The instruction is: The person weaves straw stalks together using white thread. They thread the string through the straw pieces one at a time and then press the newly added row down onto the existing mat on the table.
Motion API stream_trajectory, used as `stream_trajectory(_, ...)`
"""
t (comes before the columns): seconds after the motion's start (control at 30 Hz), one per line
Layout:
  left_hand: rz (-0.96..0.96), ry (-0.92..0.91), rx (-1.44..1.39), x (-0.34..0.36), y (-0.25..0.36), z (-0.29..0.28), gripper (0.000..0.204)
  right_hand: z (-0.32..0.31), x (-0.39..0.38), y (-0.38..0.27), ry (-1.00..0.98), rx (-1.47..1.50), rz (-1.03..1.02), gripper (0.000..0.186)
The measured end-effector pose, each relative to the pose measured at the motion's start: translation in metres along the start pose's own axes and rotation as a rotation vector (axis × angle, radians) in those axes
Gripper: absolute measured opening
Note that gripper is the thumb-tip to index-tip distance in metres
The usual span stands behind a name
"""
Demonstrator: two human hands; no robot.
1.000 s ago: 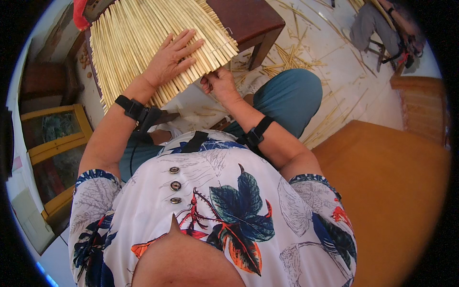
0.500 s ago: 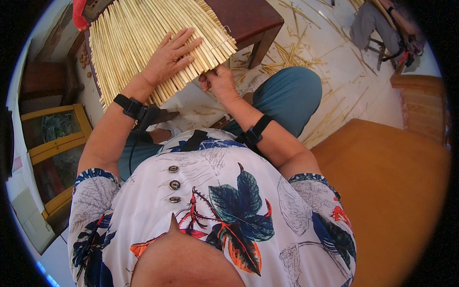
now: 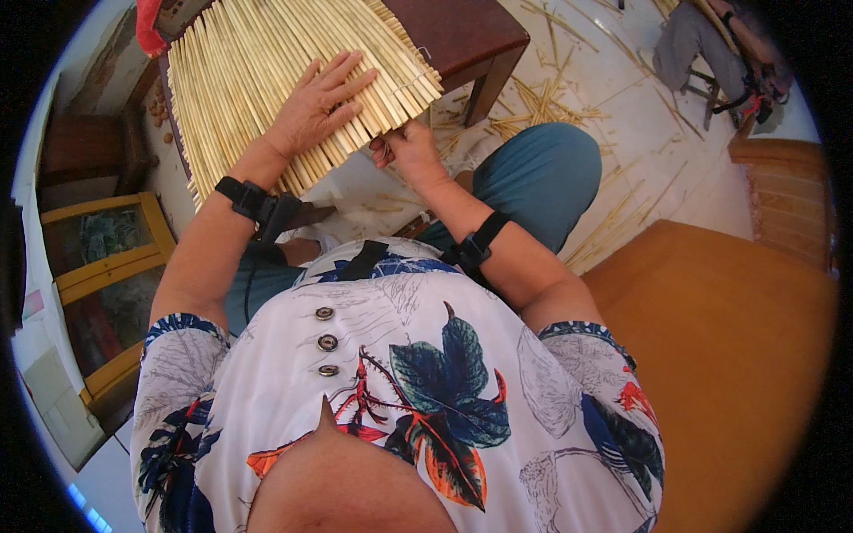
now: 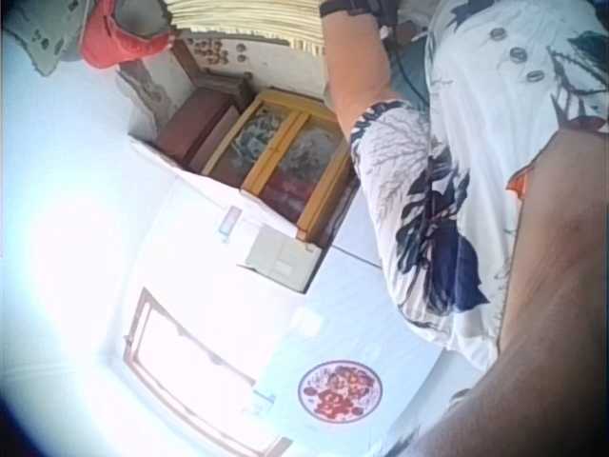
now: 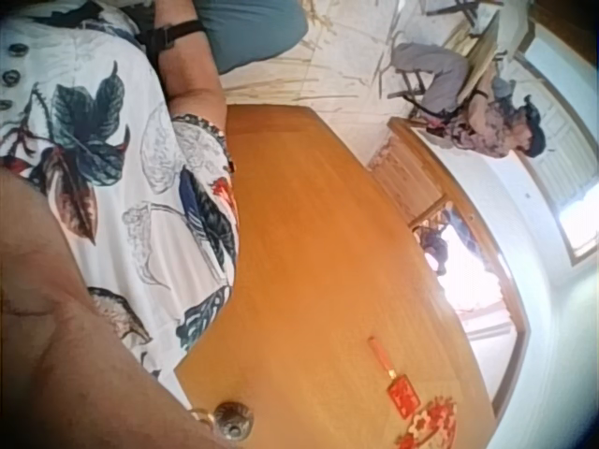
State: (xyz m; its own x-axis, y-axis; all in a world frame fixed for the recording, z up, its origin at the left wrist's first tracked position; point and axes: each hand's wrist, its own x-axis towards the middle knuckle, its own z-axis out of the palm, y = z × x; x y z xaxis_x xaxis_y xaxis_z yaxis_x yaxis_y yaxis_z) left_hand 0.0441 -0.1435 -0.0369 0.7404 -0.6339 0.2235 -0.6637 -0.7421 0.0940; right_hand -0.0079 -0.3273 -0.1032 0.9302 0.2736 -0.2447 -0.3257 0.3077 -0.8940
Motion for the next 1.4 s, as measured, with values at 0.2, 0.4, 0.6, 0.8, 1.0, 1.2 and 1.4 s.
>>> stream_trajectory(0.2, -0.036, -0.014, -0.121, 0.002, 0.001, -0.001, 0.041, -0.001, 0.001, 0.004, -0.018, -0.012, -0.036, 0.014)
stream_trajectory(0.4, -0.035, -0.008, -0.167, 0.003, 0.001, -0.002, 0.04, -0.001, 0.001, 0.004, -0.028, -0.066, -0.06, 0.013)
stream_trajectory(0.6, -0.046, -0.011, -0.146, 0.009, 0.0, -0.005, 0.042, -0.004, 0.003, 0.008, -0.037, -0.011, -0.082, 0.014)
stream_trajectory(0.8, -0.1, 0.117, 0.0, 0.019, -0.004, 0.005, 0.046, -0.004, 0.004, 0.007, -0.038, -0.033, -0.049, 0.013)
stream_trajectory(1.0, -0.133, 0.01, 0.09, 0.015, 0.002, 0.009, 0.048, -0.001, 0.003, 0.008, -0.017, -0.005, -0.026, 0.013)
stream_trajectory(1.2, -0.141, 0.005, 0.146, 0.013, 0.007, 0.008, 0.047, 0.005, -0.003, 0.005, 0.016, 0.046, -0.009, 0.013)
stream_trajectory(1.4, -0.142, 0.014, 0.152, 0.011, 0.009, 0.004, 0.046, 0.008, -0.006, 0.001, 0.015, 0.069, 0.028, 0.012)
